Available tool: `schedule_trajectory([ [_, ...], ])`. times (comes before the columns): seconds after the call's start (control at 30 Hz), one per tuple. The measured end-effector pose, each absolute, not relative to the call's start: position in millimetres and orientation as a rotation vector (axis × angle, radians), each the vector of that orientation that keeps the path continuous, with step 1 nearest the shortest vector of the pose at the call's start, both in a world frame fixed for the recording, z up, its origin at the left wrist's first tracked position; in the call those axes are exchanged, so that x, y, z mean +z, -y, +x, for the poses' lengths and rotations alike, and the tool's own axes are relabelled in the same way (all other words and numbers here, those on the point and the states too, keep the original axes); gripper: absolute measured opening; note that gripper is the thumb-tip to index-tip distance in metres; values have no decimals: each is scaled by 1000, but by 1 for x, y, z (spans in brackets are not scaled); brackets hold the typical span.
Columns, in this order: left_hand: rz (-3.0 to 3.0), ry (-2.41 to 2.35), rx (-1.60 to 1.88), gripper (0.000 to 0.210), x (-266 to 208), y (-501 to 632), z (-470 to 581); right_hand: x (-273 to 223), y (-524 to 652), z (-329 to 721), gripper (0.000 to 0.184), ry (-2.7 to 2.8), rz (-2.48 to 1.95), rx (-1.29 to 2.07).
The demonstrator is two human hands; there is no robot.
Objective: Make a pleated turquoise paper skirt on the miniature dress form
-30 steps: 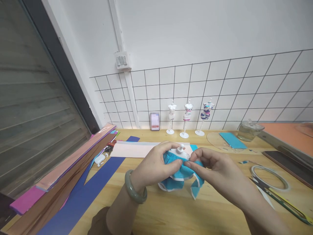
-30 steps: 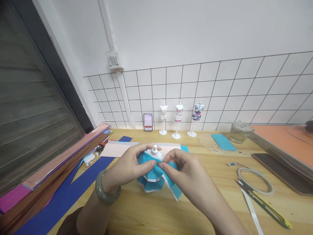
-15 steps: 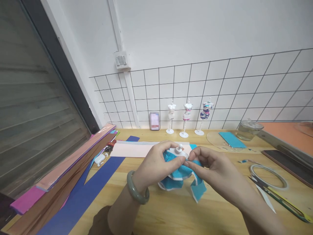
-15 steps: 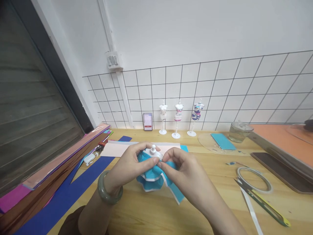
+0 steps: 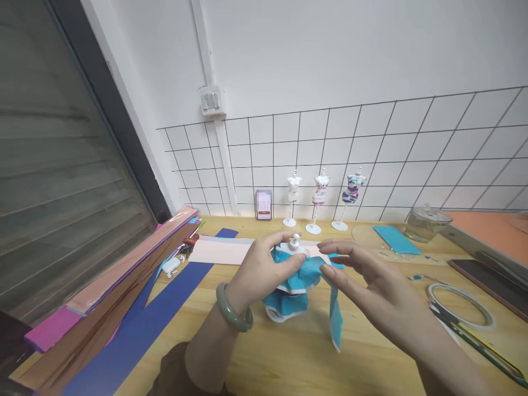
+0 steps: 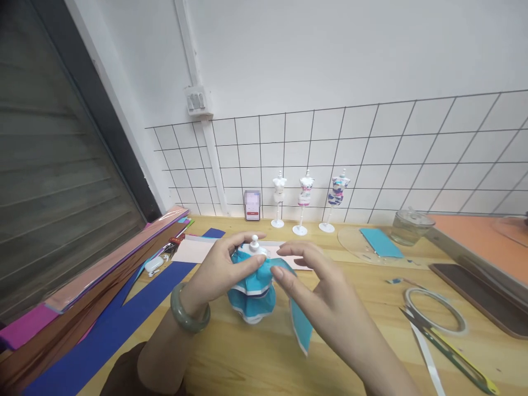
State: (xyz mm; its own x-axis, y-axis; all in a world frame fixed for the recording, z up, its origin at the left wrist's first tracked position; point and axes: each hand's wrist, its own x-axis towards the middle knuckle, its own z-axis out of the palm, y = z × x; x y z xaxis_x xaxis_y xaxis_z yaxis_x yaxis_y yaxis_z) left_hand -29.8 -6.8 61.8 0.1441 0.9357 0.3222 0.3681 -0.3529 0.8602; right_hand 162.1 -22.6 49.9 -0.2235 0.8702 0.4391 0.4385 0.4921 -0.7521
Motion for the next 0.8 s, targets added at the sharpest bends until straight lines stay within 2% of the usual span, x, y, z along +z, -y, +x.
schedule_trajectory([
  [0.27, 1809, -1242, 1323, 26, 59, 1, -32, 44, 25, 158, 38, 2163, -781, -31],
  [0.43, 1822, -1235, 1339, 19, 59, 2, -30, 38, 19, 150, 28, 2124, -731, -479],
  [0.63, 1783, -1185, 1320, 14, 62, 1, -33, 32, 23, 148, 31, 2161, -534, -574],
  [0.8, 1767, -1152, 1295, 13, 64, 3, -36, 25, 27, 150, 41, 2211, -569, -393],
])
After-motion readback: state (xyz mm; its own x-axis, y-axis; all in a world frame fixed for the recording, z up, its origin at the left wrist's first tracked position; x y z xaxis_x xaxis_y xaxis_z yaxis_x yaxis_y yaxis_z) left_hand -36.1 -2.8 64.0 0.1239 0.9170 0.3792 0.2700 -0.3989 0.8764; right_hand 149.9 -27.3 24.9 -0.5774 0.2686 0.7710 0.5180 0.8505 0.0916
